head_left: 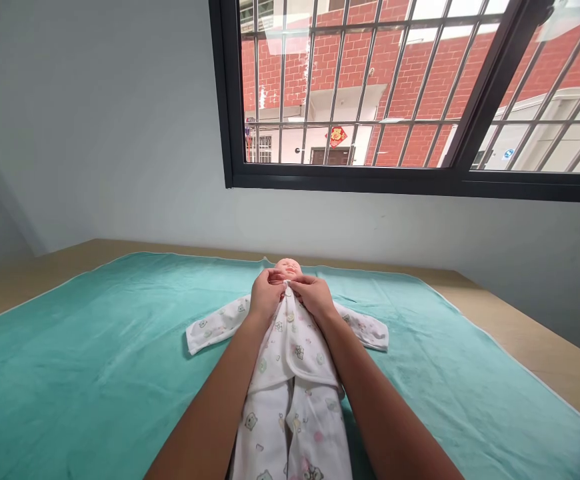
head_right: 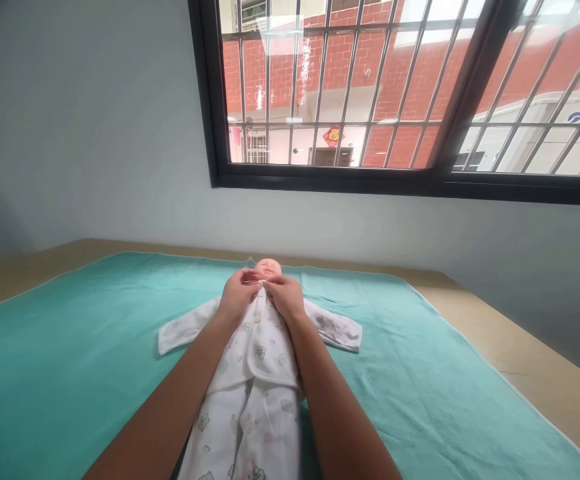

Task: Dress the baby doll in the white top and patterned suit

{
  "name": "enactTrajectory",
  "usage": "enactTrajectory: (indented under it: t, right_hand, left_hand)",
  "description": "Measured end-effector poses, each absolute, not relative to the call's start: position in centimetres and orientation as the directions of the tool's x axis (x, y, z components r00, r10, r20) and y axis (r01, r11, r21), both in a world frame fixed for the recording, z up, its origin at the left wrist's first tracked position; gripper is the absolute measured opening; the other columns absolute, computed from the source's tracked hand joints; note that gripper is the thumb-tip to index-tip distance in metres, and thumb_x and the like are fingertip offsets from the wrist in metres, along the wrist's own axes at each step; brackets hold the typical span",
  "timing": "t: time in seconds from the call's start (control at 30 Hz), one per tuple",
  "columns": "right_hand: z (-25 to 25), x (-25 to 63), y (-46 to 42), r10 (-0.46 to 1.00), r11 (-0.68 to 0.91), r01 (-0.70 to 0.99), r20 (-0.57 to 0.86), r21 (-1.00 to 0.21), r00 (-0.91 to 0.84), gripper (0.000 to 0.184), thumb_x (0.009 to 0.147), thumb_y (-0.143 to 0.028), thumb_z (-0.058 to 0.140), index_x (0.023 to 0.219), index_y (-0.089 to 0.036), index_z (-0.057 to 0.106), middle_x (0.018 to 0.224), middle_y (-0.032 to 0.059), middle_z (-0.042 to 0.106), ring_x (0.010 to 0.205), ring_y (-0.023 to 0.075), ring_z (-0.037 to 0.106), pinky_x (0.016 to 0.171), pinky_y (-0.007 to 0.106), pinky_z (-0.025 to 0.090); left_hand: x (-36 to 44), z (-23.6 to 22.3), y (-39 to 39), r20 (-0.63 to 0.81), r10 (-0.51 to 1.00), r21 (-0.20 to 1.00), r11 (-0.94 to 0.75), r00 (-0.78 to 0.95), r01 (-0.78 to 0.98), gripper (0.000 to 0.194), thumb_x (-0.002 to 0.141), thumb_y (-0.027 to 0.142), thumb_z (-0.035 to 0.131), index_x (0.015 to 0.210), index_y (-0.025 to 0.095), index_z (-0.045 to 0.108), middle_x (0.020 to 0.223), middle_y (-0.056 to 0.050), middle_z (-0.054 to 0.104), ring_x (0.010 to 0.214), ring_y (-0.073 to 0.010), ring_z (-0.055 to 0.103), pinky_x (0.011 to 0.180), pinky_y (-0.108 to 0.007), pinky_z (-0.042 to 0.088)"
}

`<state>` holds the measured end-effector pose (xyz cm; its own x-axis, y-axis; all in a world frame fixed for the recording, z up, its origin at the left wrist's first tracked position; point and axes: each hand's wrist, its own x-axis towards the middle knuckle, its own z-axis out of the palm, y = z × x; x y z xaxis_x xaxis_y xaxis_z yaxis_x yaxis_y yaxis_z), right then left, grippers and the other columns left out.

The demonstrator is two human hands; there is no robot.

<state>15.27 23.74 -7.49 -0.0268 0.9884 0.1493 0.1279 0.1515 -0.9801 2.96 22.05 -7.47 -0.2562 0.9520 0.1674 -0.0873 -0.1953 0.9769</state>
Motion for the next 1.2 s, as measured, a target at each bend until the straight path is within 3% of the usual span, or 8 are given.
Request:
enactTrajectory:
  t: [0.37, 0.63, 0.83, 1.2]
  right_hand:
    - [-7.48, 15.47, 23.67, 0.992, 0.109, 0.053, 0.105, -0.993, -0.073, 0.021, 0.063, -0.029, 0.066, 0.079, -0.016, 0.072, 0.050, -0.0059, 0.049, 0.046, 0.0073, 0.036, 0.044, 0.020, 0.028]
    - [-7.24, 15.47, 23.52, 0.994, 0.093, 0.027, 0.091, -0.995, -0.067, 0.018, 0.062, -0.027, 0.068, 0.075, -0.015, 0.068, 0.051, -0.0052, 0.050, 0.047, 0.0073, 0.039, 0.044, 0.020, 0.030]
    - [-7.32, 15.58, 23.52, 0.993, 0.089, 0.001, 0.089, -0.996, -0.073, 0.020, 0.063, -0.027, 0.065, 0.079, -0.015, 0.066, 0.052, -0.0051, 0.050, 0.045, 0.0068, 0.039, 0.041, 0.019, 0.027]
    - [-7.46, 15.54, 23.75, 0.992, 0.107, 0.004, 0.106, -0.994, -0.065, 0.017, 0.064, -0.028, 0.065, 0.075, -0.015, 0.067, 0.052, -0.0050, 0.051, 0.045, 0.0064, 0.040, 0.041, 0.019, 0.029]
  left_hand:
    - [3.00, -6.89, 21.58, 0.241, 0.949, 0.969, -0.247, -0.204, -0.005, 0.019, 0.065, 0.009, 0.068, 0.082, 0.016, 0.068, 0.090, -0.006, 0.072, 0.083, -0.0174, 0.066, 0.075, -0.027, 0.050]
    - [3.02, -7.16, 21.64, 0.256, 0.943, 0.964, -0.266, -0.213, -0.020, 0.024, 0.067, 0.006, 0.065, 0.087, 0.017, 0.067, 0.084, -0.002, 0.067, 0.070, -0.0118, 0.061, 0.063, -0.022, 0.047]
    - [2.98, -7.36, 21.65, 0.266, 0.944, 0.957, -0.283, -0.195, -0.065, 0.027, 0.067, 0.006, 0.064, 0.091, 0.019, 0.066, 0.087, -0.002, 0.067, 0.073, -0.0116, 0.062, 0.064, -0.022, 0.048]
    - [3.04, -7.24, 21.63, 0.231, 0.950, 0.963, -0.254, -0.209, -0.091, 0.024, 0.070, 0.007, 0.054, 0.092, 0.016, 0.062, 0.092, -0.007, 0.070, 0.074, -0.0125, 0.062, 0.052, -0.018, 0.042]
